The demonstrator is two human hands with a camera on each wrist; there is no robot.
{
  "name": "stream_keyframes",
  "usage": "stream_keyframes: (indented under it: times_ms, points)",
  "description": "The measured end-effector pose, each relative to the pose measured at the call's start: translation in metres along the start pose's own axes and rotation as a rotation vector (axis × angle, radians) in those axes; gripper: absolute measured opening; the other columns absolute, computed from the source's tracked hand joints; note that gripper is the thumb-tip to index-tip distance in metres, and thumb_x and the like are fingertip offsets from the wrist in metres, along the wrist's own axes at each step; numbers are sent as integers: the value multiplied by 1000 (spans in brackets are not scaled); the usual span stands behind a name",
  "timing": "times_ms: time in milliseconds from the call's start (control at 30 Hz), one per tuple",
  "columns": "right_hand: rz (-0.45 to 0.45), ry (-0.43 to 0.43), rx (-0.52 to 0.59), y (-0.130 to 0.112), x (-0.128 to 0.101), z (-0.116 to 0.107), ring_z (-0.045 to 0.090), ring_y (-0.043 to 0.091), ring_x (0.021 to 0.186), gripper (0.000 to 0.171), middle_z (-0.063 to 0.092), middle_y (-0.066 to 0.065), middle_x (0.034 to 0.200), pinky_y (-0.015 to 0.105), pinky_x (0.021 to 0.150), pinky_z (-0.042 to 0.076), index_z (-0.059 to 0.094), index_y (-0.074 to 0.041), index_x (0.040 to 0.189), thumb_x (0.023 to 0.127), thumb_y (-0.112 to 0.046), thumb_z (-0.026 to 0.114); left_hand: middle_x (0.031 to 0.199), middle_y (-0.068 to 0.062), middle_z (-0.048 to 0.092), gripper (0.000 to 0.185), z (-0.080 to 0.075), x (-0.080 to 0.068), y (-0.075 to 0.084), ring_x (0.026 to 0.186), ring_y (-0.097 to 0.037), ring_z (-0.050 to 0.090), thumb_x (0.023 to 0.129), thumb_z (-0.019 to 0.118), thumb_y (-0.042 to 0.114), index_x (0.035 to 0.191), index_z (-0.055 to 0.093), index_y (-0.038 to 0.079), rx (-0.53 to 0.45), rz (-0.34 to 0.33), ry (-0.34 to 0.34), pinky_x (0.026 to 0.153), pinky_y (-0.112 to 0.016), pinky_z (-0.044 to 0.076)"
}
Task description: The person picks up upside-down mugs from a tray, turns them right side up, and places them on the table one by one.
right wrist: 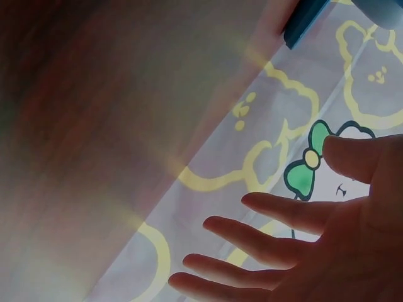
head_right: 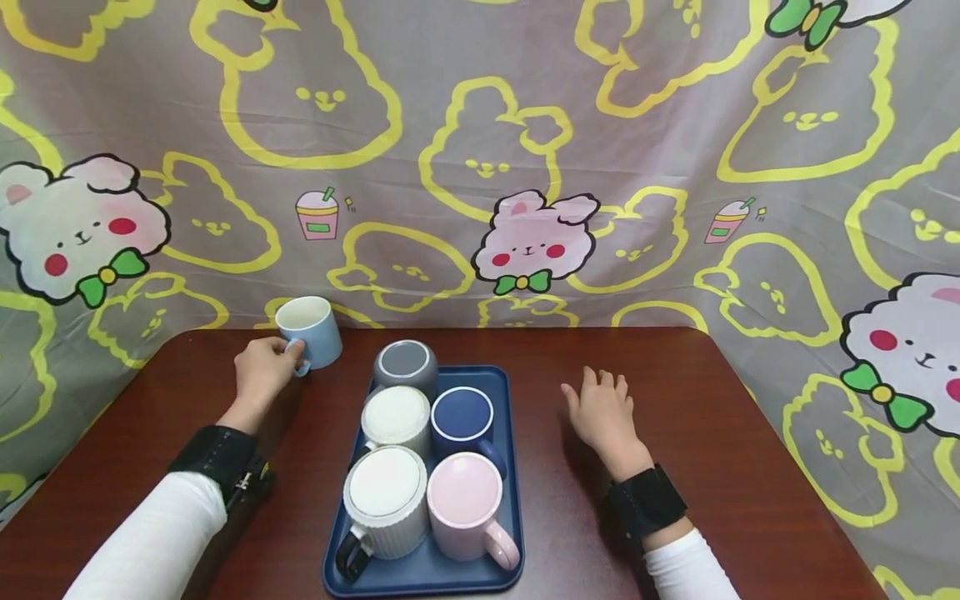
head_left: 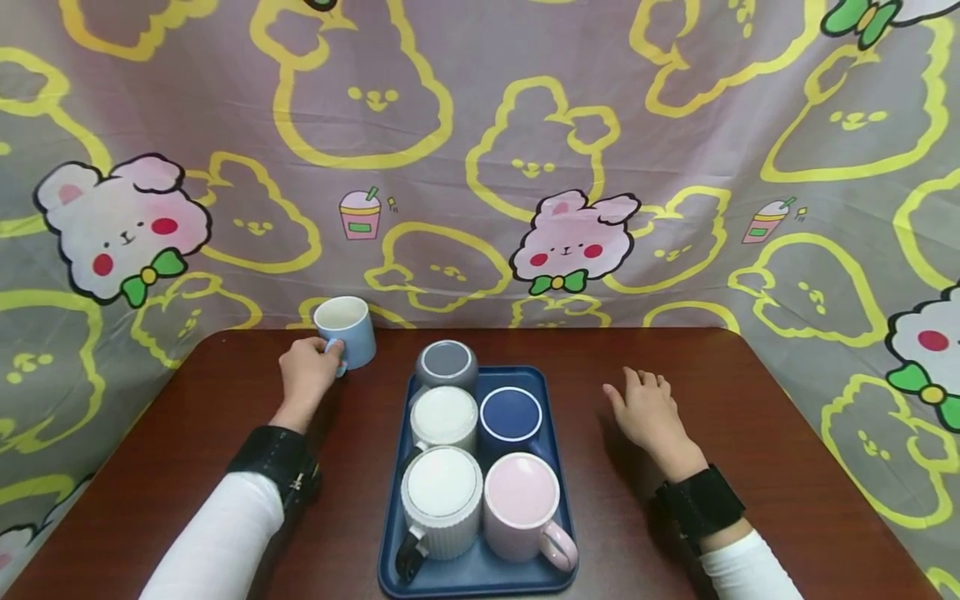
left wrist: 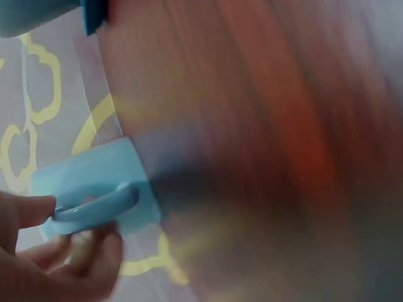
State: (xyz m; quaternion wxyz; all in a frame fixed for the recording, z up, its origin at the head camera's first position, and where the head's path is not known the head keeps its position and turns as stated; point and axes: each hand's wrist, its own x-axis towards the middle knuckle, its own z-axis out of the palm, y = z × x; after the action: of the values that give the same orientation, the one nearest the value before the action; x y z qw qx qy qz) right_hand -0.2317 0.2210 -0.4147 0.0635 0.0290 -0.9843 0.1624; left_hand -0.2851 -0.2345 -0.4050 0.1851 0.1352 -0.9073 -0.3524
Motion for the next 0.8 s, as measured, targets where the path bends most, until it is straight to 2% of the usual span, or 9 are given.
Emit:
stream_keyframes:
  times_ms: [67,133,200,300,367,433,567,800]
  points:
    - [-7,3,5,-1,1,0,30,61,125,58,39,39,133,69,95,35,38,11,136,99,-33,45,84,-28,63,34,-1,-3,2,87,-45,55,92,58,25,89,65,-9,81,90,57,72,-46,42]
    - [-13,6,14,-2,2,0,31,61,124,58,40,39,133,68,95,36,38,12,136,100,-33,45,92,-32,56,34,-2,-7,6,93,-48,48,91,60,23,92,61,-11,117,169,121,77,-51,40]
    - [-21,10,24,-4,3,1,31,60,124,58,40,39,132,68,94,36,38,12,136,99,-33,45,99,-31,50,32,0,-11,11,99,-47,43,90,62,21,95,59,-11,111,251,184,82,-53,38]
    - [-32,11,36,-7,5,3,32,60,123,58,40,40,132,68,94,37,38,12,136,99,-32,46,101,-27,48,27,3,-18,19,102,-42,41,88,65,17,96,60,-9,56,363,205,82,-52,39]
    - [-37,15,41,-9,7,5,33,60,123,58,41,39,132,68,93,38,38,11,136,99,-33,46,99,-25,51,25,4,-22,25,101,-41,43,88,66,17,95,62,-7,21,410,168,82,-52,40]
    - [-42,18,44,-12,9,7,34,59,122,58,41,39,131,67,93,38,39,11,136,99,-33,46,99,-25,54,26,4,-27,30,100,-41,45,88,66,18,96,63,-7,-11,426,108,83,-52,41]
    - [-43,21,49,-17,11,10,36,58,122,58,42,39,131,66,94,39,39,11,135,99,-33,47,102,-25,61,30,5,-35,38,101,-41,50,91,63,22,100,64,-6,-41,408,-9,87,-53,41]
    - [-36,8,52,-29,14,14,35,56,124,59,42,37,133,64,97,37,39,10,136,99,-35,46,102,-24,65,31,5,-48,44,97,-39,59,92,60,25,103,66,-3,-27,385,-137,83,-50,46]
